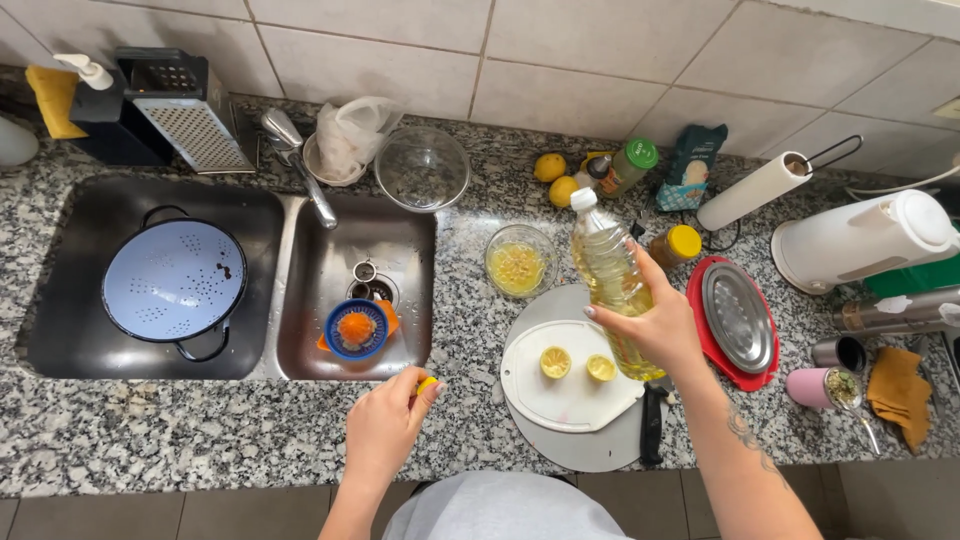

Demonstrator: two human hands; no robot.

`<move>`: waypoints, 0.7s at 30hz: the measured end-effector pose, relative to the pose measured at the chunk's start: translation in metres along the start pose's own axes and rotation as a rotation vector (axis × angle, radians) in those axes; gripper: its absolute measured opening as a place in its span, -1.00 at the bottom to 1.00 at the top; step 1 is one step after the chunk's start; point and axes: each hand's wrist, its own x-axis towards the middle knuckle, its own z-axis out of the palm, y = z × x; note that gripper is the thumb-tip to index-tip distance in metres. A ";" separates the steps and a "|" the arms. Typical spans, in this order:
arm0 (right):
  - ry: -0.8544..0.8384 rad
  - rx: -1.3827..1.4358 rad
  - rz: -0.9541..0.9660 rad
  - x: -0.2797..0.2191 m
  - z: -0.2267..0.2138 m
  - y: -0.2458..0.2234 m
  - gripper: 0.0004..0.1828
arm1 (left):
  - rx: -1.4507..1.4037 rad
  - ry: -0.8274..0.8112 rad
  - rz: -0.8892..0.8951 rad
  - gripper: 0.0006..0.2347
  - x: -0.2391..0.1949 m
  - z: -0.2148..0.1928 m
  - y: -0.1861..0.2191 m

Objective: The person squeezes lemons into a bowl, adds oil and other ingredients, and stirs the mixture. They then move to a table to handle a can and a green bowl, return to the kitchen to clean the counter, and wash a metal lid in the sink.

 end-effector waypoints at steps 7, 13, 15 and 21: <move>0.125 0.411 -0.318 0.005 0.007 -0.009 -0.03 | 0.018 0.087 0.134 -0.58 0.006 -0.002 0.003; 0.120 0.694 -0.619 -0.007 0.017 0.005 -0.05 | -0.091 0.170 0.212 -0.61 0.003 -0.013 0.017; 0.091 0.685 -0.514 -0.018 0.026 0.018 0.01 | -0.159 0.197 0.234 -0.69 0.000 -0.019 0.024; -0.148 0.451 -0.118 -0.065 0.081 0.088 0.16 | -0.442 0.241 0.431 -0.71 -0.004 -0.026 0.048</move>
